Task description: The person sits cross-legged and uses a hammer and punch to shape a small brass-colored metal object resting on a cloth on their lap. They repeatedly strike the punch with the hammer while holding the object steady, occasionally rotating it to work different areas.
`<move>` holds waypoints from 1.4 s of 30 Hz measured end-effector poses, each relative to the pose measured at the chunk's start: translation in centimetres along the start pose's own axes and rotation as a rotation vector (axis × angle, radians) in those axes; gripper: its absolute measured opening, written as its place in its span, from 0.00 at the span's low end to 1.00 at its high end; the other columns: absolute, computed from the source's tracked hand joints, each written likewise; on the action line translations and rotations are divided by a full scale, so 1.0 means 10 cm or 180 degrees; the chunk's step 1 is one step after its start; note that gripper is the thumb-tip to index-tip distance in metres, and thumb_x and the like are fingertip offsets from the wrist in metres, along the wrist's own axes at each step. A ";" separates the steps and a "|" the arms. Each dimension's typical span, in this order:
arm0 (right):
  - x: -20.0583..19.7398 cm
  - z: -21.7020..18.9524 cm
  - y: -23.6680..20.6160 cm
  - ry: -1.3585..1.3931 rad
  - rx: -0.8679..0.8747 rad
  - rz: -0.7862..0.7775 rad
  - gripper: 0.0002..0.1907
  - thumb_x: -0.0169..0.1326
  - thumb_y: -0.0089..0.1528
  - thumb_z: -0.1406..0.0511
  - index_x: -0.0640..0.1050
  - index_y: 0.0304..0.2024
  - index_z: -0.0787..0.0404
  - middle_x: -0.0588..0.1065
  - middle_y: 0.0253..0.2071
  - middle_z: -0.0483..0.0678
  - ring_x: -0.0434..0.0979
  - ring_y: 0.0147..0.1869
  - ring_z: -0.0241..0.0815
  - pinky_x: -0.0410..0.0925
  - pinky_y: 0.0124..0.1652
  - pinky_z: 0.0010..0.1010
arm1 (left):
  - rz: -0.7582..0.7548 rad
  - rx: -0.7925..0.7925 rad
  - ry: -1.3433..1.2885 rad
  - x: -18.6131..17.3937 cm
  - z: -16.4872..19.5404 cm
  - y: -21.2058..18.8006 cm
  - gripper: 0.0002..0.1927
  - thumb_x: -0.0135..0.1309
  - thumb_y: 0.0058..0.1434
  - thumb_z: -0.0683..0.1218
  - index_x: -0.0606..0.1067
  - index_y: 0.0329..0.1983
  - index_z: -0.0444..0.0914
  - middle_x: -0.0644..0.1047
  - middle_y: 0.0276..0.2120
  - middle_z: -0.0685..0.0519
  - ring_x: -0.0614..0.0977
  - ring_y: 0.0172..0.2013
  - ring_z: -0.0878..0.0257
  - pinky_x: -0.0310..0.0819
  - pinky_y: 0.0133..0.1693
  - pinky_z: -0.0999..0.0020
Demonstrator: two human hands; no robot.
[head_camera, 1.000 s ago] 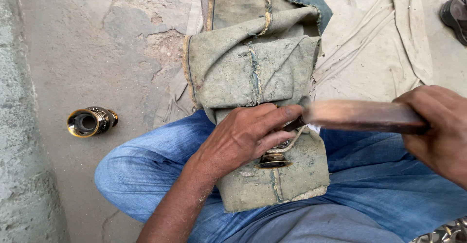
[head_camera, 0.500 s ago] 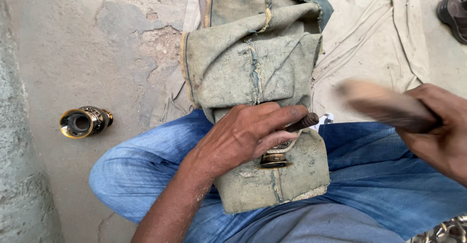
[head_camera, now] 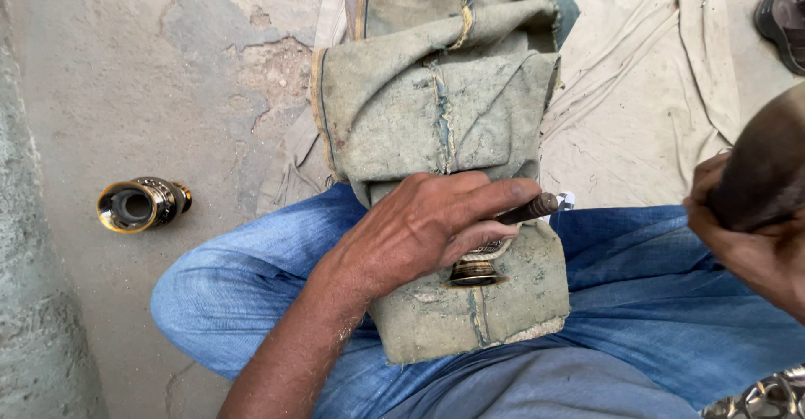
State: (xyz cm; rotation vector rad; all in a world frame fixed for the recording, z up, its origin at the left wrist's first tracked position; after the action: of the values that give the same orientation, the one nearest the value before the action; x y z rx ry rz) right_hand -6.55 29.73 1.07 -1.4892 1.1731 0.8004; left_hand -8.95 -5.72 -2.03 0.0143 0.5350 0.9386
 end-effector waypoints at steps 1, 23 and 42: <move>0.01 0.02 0.01 0.0007 0.0253 -0.0031 0.11 0.62 0.64 0.73 0.77 0.48 0.66 0.75 0.32 0.52 0.80 0.31 0.42 0.73 0.33 0.33 | -0.0050 -0.0059 0.0026 0.01 -0.01 0.00 0.22 0.55 0.67 0.55 0.72 0.63 0.50 0.75 0.29 0.57 0.79 0.29 0.63 0.76 0.32 0.63; -0.18 -0.45 0.03 -0.0894 -0.0212 0.0222 0.13 0.59 0.55 0.73 0.77 0.43 0.69 0.76 0.37 0.55 0.80 0.35 0.46 0.74 0.36 0.32 | -0.0097 0.0021 0.0080 0.04 -0.04 0.02 0.24 0.56 0.66 0.54 0.71 0.65 0.52 0.74 0.28 0.58 0.77 0.26 0.63 0.73 0.30 0.63; 0.00 0.23 -0.25 0.2929 -0.0078 -0.0534 0.17 0.63 0.60 0.71 0.70 0.47 0.65 0.76 0.34 0.52 0.86 0.43 0.46 0.80 0.46 0.40 | 0.0475 -0.1249 -0.0304 0.17 0.21 0.05 0.23 0.63 0.62 0.47 0.72 0.58 0.41 0.82 0.33 0.50 0.86 0.32 0.62 0.81 0.31 0.65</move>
State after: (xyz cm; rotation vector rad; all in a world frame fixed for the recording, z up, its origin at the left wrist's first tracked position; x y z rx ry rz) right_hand -3.95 31.88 1.29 -2.0193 1.6510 -0.0365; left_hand -7.59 -3.69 -0.85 -0.2561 0.2571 1.1704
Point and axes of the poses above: each hand's wrist, its own y-axis towards the middle knuckle, its own x-axis out of the palm, z = x × y, the point moved 5 cm from there along y, towards the middle knuckle
